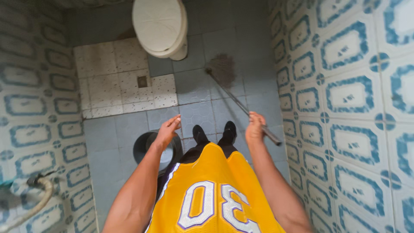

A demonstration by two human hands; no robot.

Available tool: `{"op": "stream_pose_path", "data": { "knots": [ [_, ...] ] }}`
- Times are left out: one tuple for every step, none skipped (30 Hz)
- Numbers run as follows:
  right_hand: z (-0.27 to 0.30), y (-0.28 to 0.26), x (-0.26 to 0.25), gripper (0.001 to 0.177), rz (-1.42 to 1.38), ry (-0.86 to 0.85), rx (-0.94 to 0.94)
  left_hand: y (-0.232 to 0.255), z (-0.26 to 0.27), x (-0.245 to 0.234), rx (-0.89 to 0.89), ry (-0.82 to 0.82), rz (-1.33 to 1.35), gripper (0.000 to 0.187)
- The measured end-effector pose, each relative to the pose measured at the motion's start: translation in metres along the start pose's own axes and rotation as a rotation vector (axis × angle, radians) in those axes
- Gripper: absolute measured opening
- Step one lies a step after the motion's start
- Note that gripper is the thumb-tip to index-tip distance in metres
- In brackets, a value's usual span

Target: The person mops the tiled bathroom floor using a string mop. They dip the mop into a bucket of soapy water, wring it out by hand, and continue mopping the floor around a toilet and a floor drain.

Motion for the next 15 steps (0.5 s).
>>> {"op": "stream_pose_path", "data": {
  "knots": [
    [0.002,0.009,0.021,0.011,0.099,-0.067,0.044,-0.003,0.007,-0.004,-0.011,0.007,-0.019,0.058],
    [0.004,0.016,0.043,0.013,0.198,-0.134,0.086,-0.008,0.015,-0.008,-0.023,0.015,-0.037,0.057],
    [0.005,0.019,0.066,0.007,0.282,-0.301,0.036,-0.014,0.021,-0.012,-0.038,0.014,-0.059,0.057],
    [0.005,0.02,0.09,0.008,0.363,-0.468,-0.016,-0.02,0.028,-0.018,-0.036,0.044,-0.053,0.056],
    [0.008,0.015,0.112,0.007,0.449,-0.755,-0.299,-0.026,0.034,-0.027,-0.034,0.069,-0.047,0.056],
    [0.017,0.011,0.132,0.013,0.526,-1.041,-0.586,-0.031,0.038,-0.035,-0.031,0.094,-0.041,0.055],
    [0.025,0.025,0.147,0.006,0.384,-1.028,-0.001,-0.037,0.04,-0.042,-0.042,0.11,-0.012,0.055],
    [0.037,0.035,0.158,0.009,0.227,-0.968,0.576,-0.042,0.042,-0.047,-0.053,0.125,0.018,0.055],
    [0.045,0.025,0.168,0.011,0.564,-1.275,0.33,-0.049,0.046,-0.05,-0.067,0.143,0.048,0.054],
    [0.053,0.012,0.174,0.016,0.901,-1.555,0.046,-0.054,0.05,-0.048,-0.067,0.153,0.058,0.055],
    [0.059,0.003,0.182,0.022,1.236,-1.796,-0.289,-0.053,0.05,-0.049,-0.061,0.163,0.062,0.055],
    [0.058,-0.004,0.186,0.021,1.269,-1.791,-0.3,-0.051,0.051,-0.05,-0.056,0.173,0.065,0.055],
    [0.054,-0.014,0.183,0.02,1.304,-1.786,-0.309,-0.048,0.05,-0.047,-0.056,0.169,0.058,0.056],
    [0.048,-0.023,0.176,0.021,1.338,-1.781,-0.318,-0.045,0.05,-0.044,-0.056,0.166,0.05,0.056],
    [0.039,-0.032,0.169,0.02,1.319,-1.773,-0.335,-0.044,0.049,-0.039,-0.058,0.16,0.042,0.056]
  ]
}}
Point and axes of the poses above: each hand's wrist, its own z-axis away from the middle knuckle, its own x-axis out of the palm, y = z × x, the point moved 2 cm from there along -z, towards the middle knuckle, and after that the axes turned 15 degrees about -y, right-handed, at the moved point
